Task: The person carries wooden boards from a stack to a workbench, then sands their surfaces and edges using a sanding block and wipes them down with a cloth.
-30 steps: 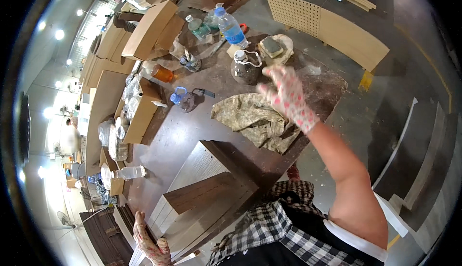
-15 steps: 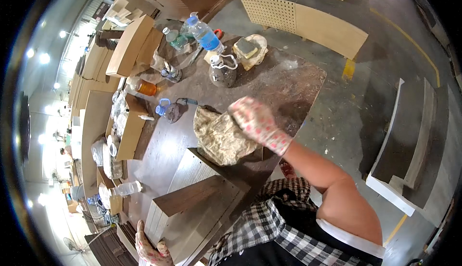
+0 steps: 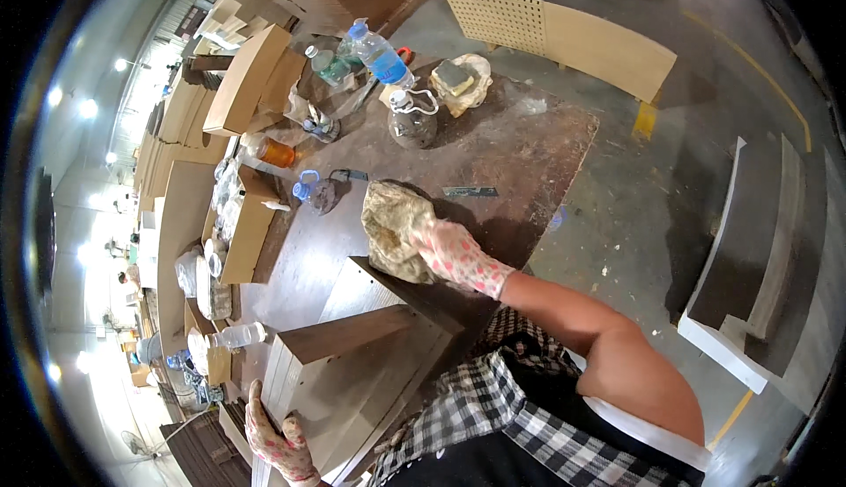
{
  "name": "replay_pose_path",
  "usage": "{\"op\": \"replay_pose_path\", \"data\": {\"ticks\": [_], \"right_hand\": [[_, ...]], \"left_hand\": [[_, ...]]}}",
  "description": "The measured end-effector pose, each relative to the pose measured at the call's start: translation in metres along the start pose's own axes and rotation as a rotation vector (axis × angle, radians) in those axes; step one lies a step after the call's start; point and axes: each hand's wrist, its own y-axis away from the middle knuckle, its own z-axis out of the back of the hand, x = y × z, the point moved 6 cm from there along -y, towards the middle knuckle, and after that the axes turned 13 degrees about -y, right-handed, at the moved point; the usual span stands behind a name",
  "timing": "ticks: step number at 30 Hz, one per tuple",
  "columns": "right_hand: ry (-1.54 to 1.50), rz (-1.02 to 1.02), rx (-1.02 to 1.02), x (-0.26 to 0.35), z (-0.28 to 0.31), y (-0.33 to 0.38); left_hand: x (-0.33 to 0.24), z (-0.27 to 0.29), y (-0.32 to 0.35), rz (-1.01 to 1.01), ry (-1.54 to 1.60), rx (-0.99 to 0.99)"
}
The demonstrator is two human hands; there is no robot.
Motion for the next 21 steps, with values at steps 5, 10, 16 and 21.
{"op": "replay_pose_path", "data": {"ticks": [5, 10, 16, 21], "right_hand": [[-0.780, 0.320, -0.328, 0.078, 0.080, -0.029], [-0.573, 0.551, -0.472, 0.076, 0.086, -0.039], [0.113, 0.166, -0.249, 0.010, 0.031, 0.001], [0.276, 0.060, -0.054, -0.010, 0.007, -0.001]], "left_hand": [[-0.002, 0.003, -0.004, -0.012, 0.017, -0.135], [-0.001, 0.005, -0.003, -0.017, 0.014, -0.137], [0.004, 0.005, 0.001, 0.001, -0.034, -0.008], [0.000, 0.001, -0.010, -0.034, -0.037, -0.036]]}}
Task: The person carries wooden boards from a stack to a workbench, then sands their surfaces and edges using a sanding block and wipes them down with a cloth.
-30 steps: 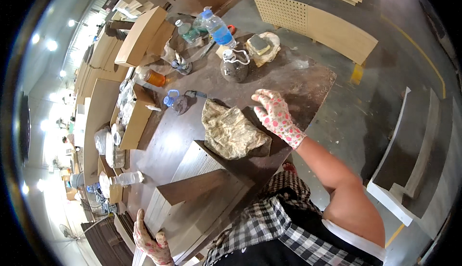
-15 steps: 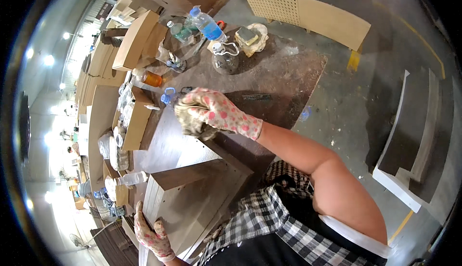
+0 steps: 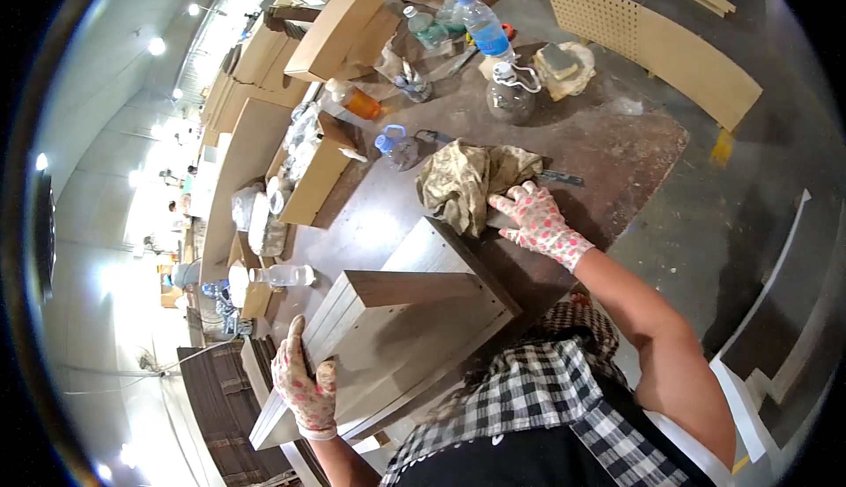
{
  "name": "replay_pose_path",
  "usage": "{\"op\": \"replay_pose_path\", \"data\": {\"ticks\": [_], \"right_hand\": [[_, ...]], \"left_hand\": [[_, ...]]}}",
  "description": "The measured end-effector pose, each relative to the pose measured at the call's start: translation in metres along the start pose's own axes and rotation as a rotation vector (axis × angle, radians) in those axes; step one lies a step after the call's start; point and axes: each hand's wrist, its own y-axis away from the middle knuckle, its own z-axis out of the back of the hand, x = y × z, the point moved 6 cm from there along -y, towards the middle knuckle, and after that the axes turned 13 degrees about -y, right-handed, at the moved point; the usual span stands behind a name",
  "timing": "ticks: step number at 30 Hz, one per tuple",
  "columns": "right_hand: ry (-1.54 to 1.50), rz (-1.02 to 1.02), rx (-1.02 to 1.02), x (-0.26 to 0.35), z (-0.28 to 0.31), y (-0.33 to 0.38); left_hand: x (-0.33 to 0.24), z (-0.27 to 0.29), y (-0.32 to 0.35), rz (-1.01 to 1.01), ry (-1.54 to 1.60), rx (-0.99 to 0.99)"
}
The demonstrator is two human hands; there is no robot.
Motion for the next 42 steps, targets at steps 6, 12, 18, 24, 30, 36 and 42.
{"op": "replay_pose_path", "data": {"ticks": [6, 12, 18, 24, 30, 36, 42], "right_hand": [[-0.811, 0.577, -0.306, 0.102, 0.104, 0.015], [-0.947, 0.798, -0.237, 0.185, 0.115, 0.018], [-1.028, 0.773, -0.219, 0.198, 0.110, 0.004], [-0.947, 0.771, -0.321, 0.198, 0.113, 0.006], [-0.885, 0.780, -0.143, 0.203, 0.111, 0.025], [-0.873, 0.876, -0.373, 0.204, 0.123, 0.007], [-0.494, 1.069, -0.499, 0.210, 0.122, 0.022]], "left_hand": [[-0.029, 0.010, -0.013, -0.031, 0.052, -0.002], [-0.036, 0.005, -0.016, 0.042, -0.031, -0.094], [-0.036, 0.006, -0.012, 0.061, 0.006, -0.013], [-0.038, 0.001, -0.026, 0.021, -0.010, -0.068], [-0.025, -0.002, -0.020, 0.076, -0.014, -0.083], [-0.034, -0.003, -0.023, 0.058, 0.024, -0.105], [-0.035, -0.001, -0.023, 0.063, 0.056, -0.093]]}}
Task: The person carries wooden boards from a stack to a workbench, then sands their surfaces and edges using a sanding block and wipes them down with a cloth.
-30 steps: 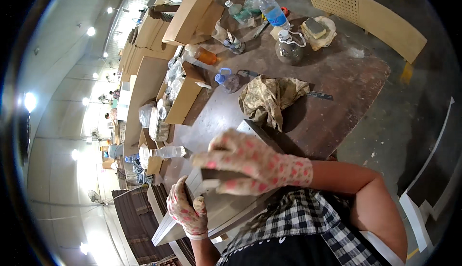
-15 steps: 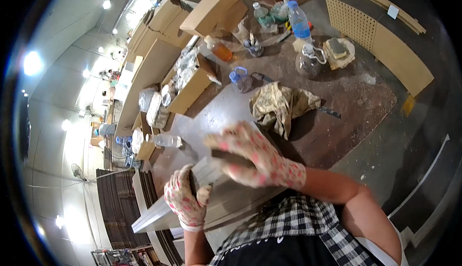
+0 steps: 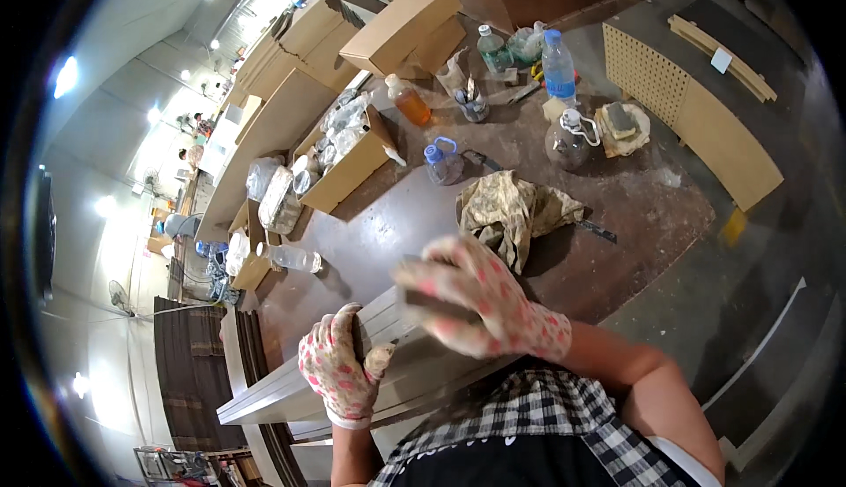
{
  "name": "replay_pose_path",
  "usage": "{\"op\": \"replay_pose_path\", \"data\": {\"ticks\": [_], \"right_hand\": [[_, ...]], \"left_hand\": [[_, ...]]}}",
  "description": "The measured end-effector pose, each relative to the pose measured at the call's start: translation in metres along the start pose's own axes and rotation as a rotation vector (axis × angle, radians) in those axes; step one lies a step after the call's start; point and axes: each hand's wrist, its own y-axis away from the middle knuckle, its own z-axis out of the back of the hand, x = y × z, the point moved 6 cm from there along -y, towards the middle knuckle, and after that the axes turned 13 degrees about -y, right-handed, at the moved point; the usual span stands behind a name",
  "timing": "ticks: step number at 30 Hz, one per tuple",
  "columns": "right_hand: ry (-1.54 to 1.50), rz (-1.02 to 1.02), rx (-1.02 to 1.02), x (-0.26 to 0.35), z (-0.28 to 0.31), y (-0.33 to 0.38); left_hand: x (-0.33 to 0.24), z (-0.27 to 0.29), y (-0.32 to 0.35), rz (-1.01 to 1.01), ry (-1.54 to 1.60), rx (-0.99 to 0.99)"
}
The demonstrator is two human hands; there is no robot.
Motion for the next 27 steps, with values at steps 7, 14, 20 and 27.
{"op": "replay_pose_path", "data": {"ticks": [7, 14, 20, 27], "right_hand": [[-0.368, -0.354, 0.083, 0.003, 0.007, 0.016], [-0.163, 0.013, -0.004, 0.005, -0.005, -0.001], [0.048, 0.019, -0.033, -0.007, -0.004, -0.004], [-0.210, -0.196, 0.195, 0.015, 0.015, 0.010]], "left_hand": [[0.000, 0.002, 0.007, 0.015, -0.068, 0.005], [0.006, -0.001, 0.003, -0.004, -0.067, -0.022], [-0.001, 0.000, 0.001, -0.017, -0.049, -0.052], [0.006, -0.002, 0.002, 0.008, -0.054, -0.040]]}}
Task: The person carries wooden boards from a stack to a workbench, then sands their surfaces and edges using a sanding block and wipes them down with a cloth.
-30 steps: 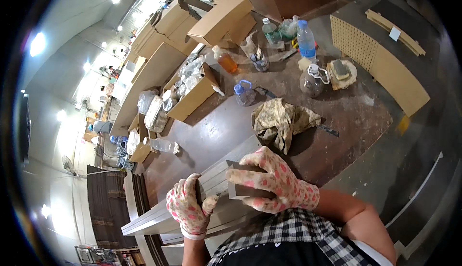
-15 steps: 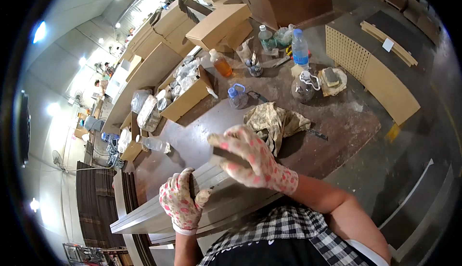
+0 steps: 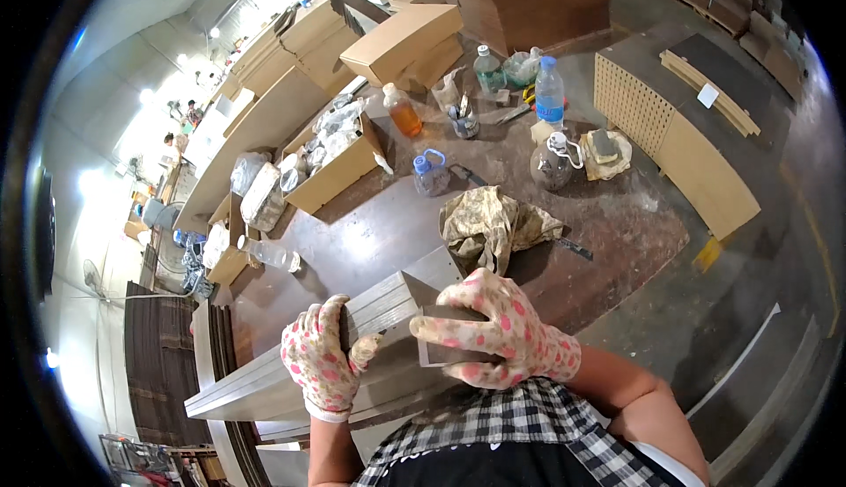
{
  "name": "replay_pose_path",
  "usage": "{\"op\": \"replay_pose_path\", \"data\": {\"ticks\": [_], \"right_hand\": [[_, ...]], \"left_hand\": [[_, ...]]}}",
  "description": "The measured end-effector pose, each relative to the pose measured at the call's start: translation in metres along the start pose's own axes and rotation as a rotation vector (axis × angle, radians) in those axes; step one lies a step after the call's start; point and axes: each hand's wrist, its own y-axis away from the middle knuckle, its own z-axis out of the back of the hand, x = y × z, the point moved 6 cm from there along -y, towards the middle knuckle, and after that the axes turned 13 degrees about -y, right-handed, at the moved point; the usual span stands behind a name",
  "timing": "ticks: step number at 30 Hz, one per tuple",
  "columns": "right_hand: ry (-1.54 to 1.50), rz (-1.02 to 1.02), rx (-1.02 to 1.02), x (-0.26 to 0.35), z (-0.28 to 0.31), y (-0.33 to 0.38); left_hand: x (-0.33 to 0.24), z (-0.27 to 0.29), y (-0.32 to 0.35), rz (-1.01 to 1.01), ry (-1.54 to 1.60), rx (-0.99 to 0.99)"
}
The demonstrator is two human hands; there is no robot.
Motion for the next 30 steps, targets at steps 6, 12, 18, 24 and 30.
{"op": "replay_pose_path", "data": {"ticks": [6, 12, 18, 24, 30], "right_hand": [[-0.022, 0.005, -0.214, -0.024, 0.011, -0.030], [0.005, -0.082, -0.197, -0.038, -0.004, -0.039], [0.131, 0.021, 0.006, -0.015, -0.005, -0.019], [0.084, -0.127, -0.173, -0.044, -0.001, -0.048], [-0.018, -0.032, -0.138, -0.018, -0.003, -0.020]], "left_hand": [[-0.004, -0.001, -0.002, -0.020, -0.013, 0.011], [-0.008, 0.001, 0.000, -0.011, -0.009, 0.017], [0.001, -0.002, -0.002, 0.013, 0.029, 0.015], [-0.004, 0.002, -0.006, -0.003, -0.003, -0.033], [0.000, 0.000, -0.005, 0.007, 0.002, -0.019]]}}
